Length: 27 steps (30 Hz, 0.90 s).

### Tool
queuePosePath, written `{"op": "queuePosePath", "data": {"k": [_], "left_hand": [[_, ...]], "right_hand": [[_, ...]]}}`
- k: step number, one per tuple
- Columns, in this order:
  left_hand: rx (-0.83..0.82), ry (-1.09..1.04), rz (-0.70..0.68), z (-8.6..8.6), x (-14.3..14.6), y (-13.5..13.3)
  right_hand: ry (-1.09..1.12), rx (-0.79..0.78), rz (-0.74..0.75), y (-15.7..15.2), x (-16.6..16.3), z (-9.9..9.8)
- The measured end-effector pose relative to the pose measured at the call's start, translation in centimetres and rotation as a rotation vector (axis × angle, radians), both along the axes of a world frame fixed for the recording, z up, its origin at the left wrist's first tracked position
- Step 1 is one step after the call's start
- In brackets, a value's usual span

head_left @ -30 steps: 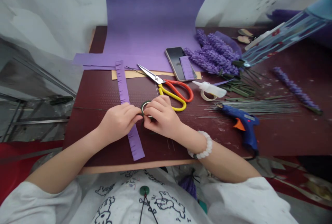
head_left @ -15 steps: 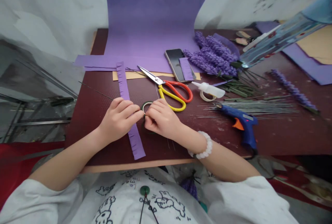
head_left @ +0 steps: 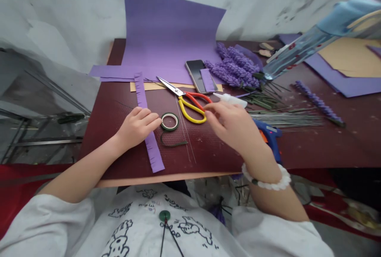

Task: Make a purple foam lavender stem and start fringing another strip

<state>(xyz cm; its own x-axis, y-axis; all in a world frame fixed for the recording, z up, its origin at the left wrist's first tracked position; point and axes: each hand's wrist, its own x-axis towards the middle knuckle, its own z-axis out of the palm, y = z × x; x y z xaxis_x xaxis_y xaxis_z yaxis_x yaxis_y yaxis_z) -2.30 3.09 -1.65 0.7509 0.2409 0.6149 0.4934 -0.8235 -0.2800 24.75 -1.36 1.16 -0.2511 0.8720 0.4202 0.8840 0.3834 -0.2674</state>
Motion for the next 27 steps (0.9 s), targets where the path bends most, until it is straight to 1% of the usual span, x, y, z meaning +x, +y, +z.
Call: {"op": "queuePosePath", "data": {"k": [2,4,6,9,13,14,16,19,22,24,25,27], "left_hand": [[0.003,0.025,-0.03,0.0,0.2,-0.1],[-0.004,0.05,-0.069,0.1,0.5,-0.4],[0.001,0.082,-0.115,0.1,0.9,-0.7],[0.031,0.148,-0.167,0.3,1.6,-1.0],[0.038,0.18,-0.212,0.7,1.9,-1.1],[0.026,0.172,-0.219,0.7,1.9,-1.1],[-0.029,0.143,-0.22,0.7,1.5,-0.9],[-0.2,0.072,-0.186,0.1,1.0,-0.5],[-0.423,-0.004,-0.146,-0.7,1.0,0.2],[-0.56,-0.005,-0.143,-1.3,1.5,0.7],[-0.615,-0.009,-0.133,-1.5,1.8,0.9],[-0.692,-0.014,-0.111,-1.7,2.4,1.1]], "right_hand": [[0.014,-0.082,-0.012,-0.9,1.1,-0.9],[0.016,-0.148,0.057,-1.6,1.2,-1.9],[0.01,-0.168,0.165,-1.8,0.4,-2.7],[-0.028,-0.113,0.332,-0.8,-1.6,-3.5],[-0.176,-0.064,0.418,1.4,-4.1,-3.7],[-0.23,-0.061,0.415,1.9,-4.4,-3.6],[-0.334,-0.047,0.363,2.7,-4.5,-3.1],[-0.403,0.005,0.217,3.9,-3.2,-2.3],[-0.354,0.035,0.034,5.8,-0.8,-1.9],[-0.266,-0.015,-0.063,7.1,0.9,-1.9],[-0.215,-0.051,-0.068,7.6,1.7,-2.0],[-0.184,-0.085,-0.069,7.7,3.2,-2.1]]}}
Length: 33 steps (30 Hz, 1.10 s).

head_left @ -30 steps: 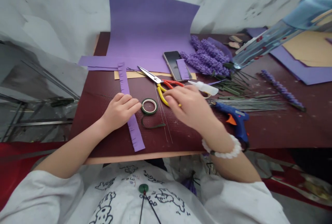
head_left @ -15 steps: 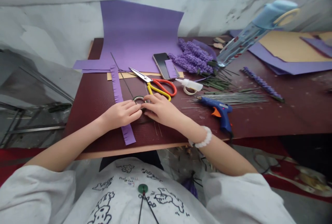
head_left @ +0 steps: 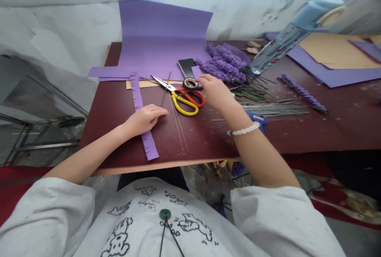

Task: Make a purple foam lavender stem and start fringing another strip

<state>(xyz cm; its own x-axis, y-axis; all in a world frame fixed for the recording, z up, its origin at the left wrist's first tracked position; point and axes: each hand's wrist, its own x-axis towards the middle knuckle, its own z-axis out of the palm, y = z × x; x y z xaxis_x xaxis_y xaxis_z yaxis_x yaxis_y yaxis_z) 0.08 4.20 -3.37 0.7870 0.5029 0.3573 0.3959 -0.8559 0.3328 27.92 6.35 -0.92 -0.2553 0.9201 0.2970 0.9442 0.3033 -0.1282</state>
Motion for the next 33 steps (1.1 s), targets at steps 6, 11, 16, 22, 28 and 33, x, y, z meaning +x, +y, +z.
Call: {"op": "queuePosePath", "data": {"k": [6,11,16,22,28,33], "left_hand": [[-0.123,0.044,0.012,1.7,-0.4,-1.7],[-0.041,0.137,0.118,3.1,-3.4,-4.7],[-0.013,0.189,0.251,3.0,-5.2,-7.9],[-0.051,0.246,0.212,2.2,-5.3,-10.8],[-0.088,0.22,0.216,1.4,-5.2,-11.6],[-0.118,0.184,0.281,1.2,-4.7,-11.4]], "right_hand": [[0.165,0.003,-0.226,-7.4,4.7,0.2],[0.056,-0.229,-0.847,-15.3,7.9,-0.8],[0.1,-0.377,-1.007,-16.3,6.9,-1.9],[0.163,-0.348,-1.225,-13.8,5.0,-2.1],[0.3,-0.22,-1.296,-14.4,5.6,-2.5],[0.439,0.023,-1.076,-15.8,4.0,-3.2]]}}
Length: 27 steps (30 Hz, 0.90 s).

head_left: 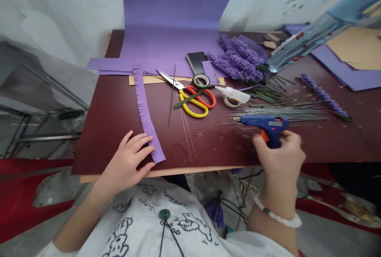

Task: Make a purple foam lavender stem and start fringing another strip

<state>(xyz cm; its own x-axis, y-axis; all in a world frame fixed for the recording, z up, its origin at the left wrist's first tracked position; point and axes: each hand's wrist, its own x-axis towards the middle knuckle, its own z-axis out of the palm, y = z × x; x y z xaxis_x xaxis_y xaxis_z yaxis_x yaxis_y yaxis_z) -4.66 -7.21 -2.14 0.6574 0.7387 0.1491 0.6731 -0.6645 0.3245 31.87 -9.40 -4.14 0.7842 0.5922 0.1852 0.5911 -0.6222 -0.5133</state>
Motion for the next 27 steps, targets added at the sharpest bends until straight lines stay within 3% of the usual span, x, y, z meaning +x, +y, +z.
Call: {"op": "queuePosePath", "data": {"k": [6,11,19,27], "left_hand": [[-0.016,-0.069,0.019,-0.4,0.2,-0.1],[-0.025,-0.143,0.077,-0.3,0.9,0.0],[-0.013,-0.165,0.126,-0.9,1.3,0.1],[0.018,-0.17,0.094,-1.3,1.1,0.1]], "right_hand": [[-0.047,0.128,0.392,-0.8,-4.4,-0.5],[-0.12,0.142,0.684,-0.9,-6.9,-0.4],[-0.182,0.207,0.894,-1.4,-8.8,-0.7],[-0.265,0.154,0.923,-1.8,-9.0,-1.0]]}}
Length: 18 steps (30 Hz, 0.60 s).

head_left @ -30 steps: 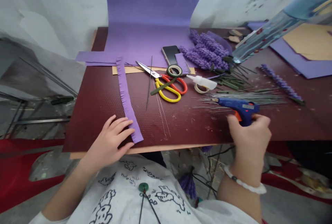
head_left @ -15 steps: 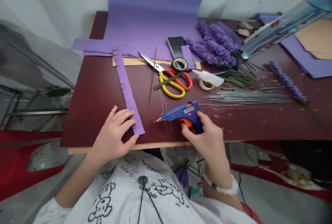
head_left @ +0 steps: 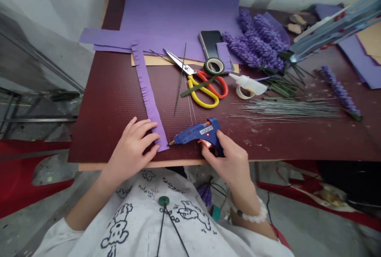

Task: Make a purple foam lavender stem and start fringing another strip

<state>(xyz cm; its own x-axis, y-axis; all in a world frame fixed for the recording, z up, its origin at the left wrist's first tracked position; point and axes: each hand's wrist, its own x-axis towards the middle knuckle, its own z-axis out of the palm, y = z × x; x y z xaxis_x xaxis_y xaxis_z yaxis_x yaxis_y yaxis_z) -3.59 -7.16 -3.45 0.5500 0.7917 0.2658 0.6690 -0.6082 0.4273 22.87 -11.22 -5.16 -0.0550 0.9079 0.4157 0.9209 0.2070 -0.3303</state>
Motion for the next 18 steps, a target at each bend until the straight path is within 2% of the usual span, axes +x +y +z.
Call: {"op": "queuePosePath", "data": {"k": [7,18], "left_hand": [[0.03,-0.078,-0.125,-0.49,-0.22,-0.05],[0.04,-0.092,-0.145,-0.29,-0.1,-0.18]], "right_hand": [[0.005,-0.042,0.017,-0.24,0.16,-0.06],[0.04,-0.052,0.062,-0.41,0.8,-0.17]]}}
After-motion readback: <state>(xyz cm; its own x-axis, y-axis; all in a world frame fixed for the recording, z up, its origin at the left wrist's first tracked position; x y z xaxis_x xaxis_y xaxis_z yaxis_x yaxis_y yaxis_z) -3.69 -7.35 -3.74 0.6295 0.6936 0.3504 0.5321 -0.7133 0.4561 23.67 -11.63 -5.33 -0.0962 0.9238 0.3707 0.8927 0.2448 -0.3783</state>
